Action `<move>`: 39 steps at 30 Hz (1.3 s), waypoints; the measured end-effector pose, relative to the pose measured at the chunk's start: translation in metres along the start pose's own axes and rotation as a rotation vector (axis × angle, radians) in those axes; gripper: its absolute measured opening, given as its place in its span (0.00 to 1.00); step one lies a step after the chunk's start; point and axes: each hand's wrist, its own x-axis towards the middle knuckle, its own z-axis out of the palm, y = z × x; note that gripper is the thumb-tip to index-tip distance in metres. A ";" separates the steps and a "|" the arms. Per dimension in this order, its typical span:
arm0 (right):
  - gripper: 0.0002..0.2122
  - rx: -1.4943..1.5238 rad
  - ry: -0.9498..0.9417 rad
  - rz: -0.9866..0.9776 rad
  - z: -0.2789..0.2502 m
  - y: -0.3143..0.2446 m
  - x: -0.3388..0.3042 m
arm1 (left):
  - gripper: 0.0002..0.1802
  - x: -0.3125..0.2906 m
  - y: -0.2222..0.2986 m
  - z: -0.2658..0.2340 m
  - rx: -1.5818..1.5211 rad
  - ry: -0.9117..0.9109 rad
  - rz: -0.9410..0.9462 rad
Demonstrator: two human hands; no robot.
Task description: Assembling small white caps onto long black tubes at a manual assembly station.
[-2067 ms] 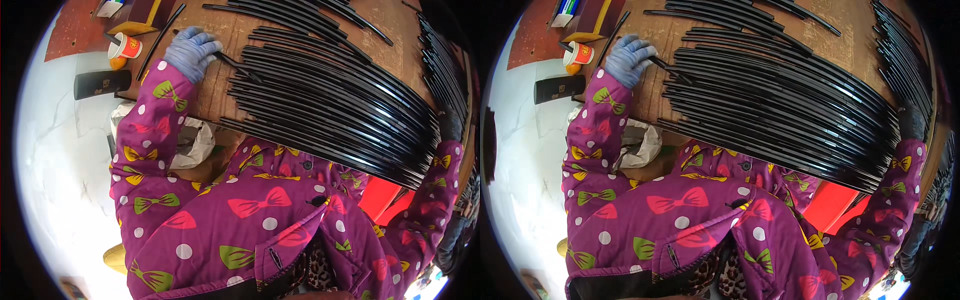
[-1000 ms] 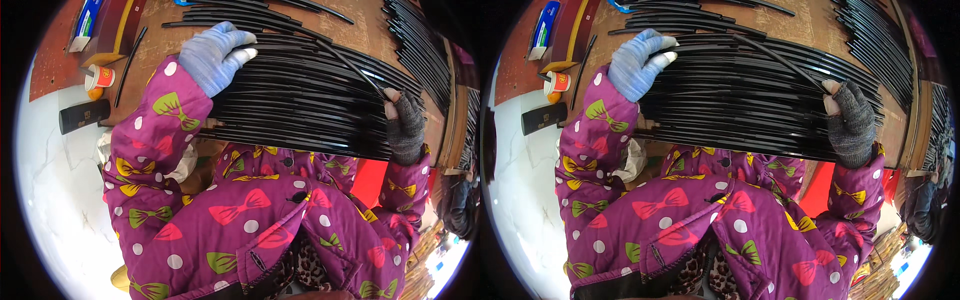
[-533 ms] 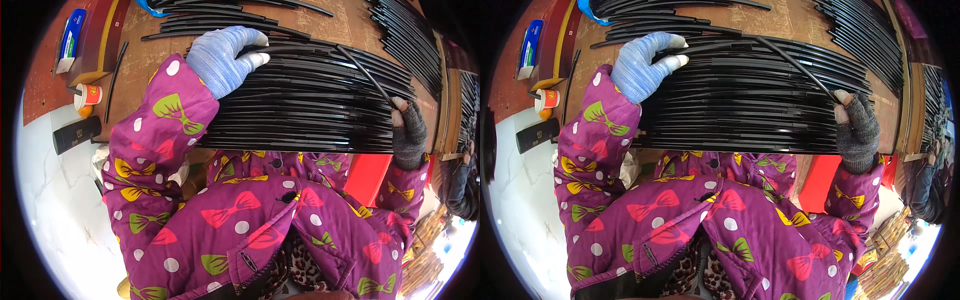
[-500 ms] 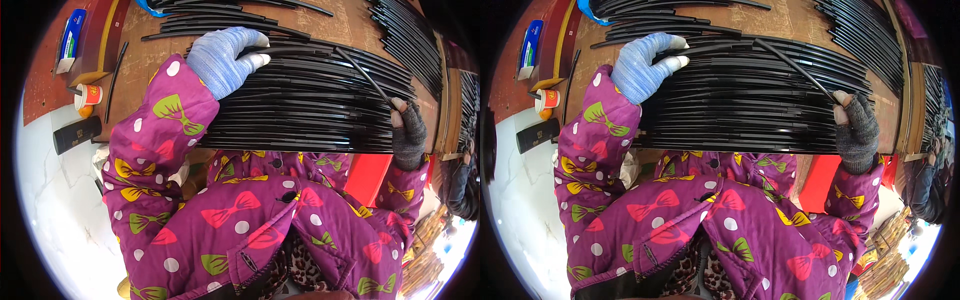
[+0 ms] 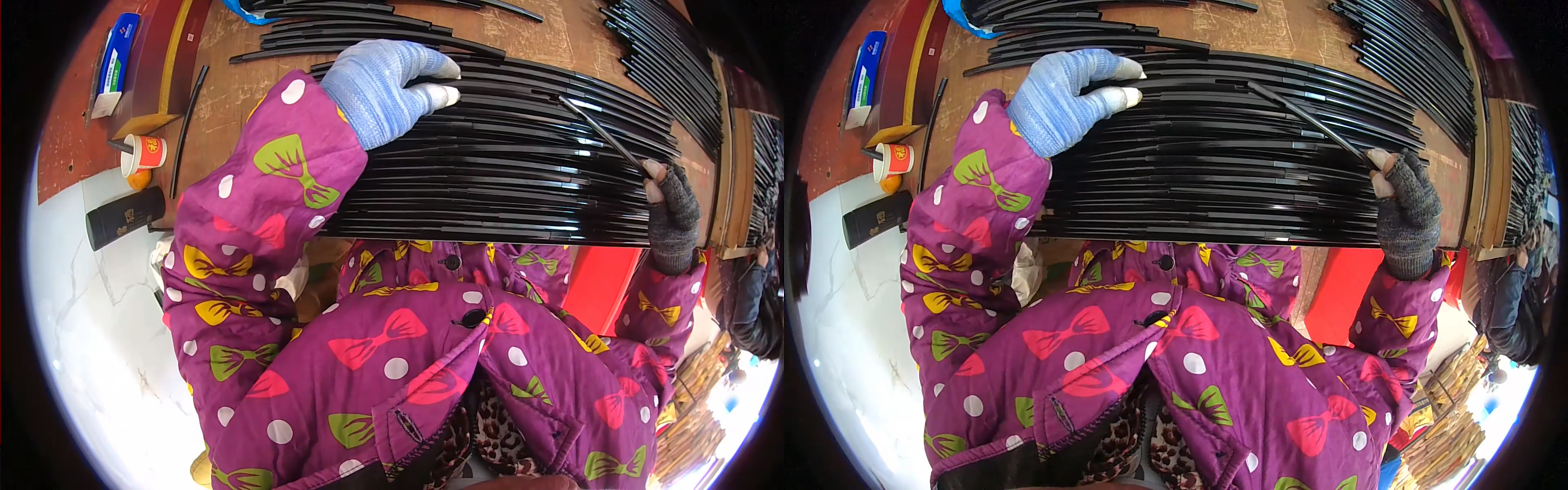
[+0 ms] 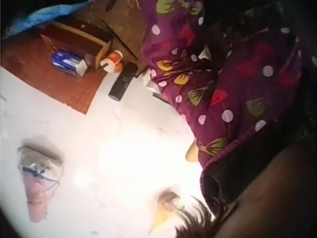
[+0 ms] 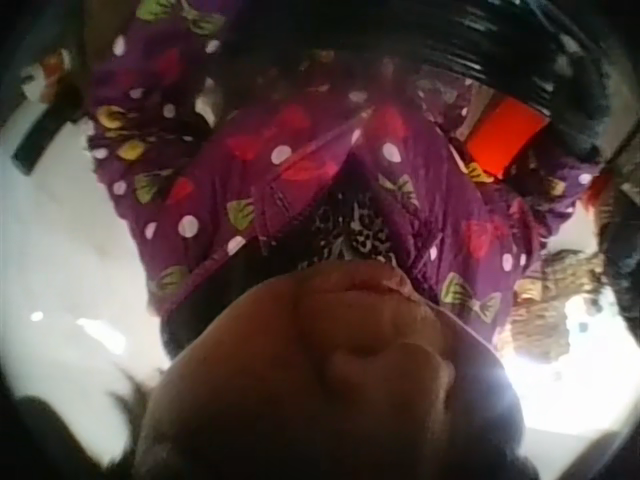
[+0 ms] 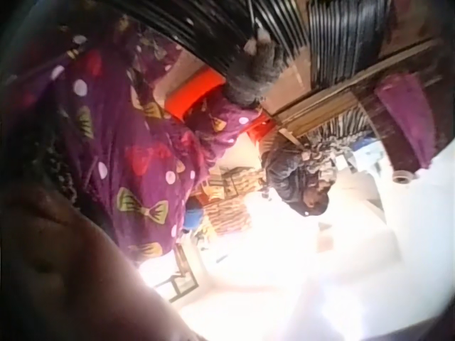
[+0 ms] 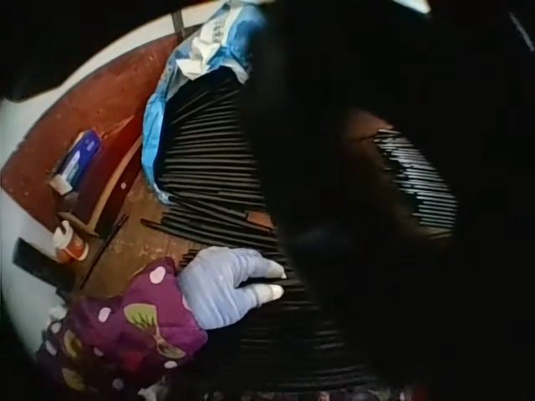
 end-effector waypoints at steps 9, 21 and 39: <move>0.10 0.109 -0.079 0.053 -0.004 0.006 -0.001 | 0.14 -0.013 -0.002 0.002 0.155 0.049 0.148; 0.10 -0.012 -0.210 -0.214 0.033 -0.063 0.050 | 0.11 -0.028 0.016 0.015 0.305 0.095 0.355; 0.15 0.778 0.346 0.384 0.025 -0.001 0.010 | 0.11 -0.060 -0.001 -0.009 0.003 0.103 0.059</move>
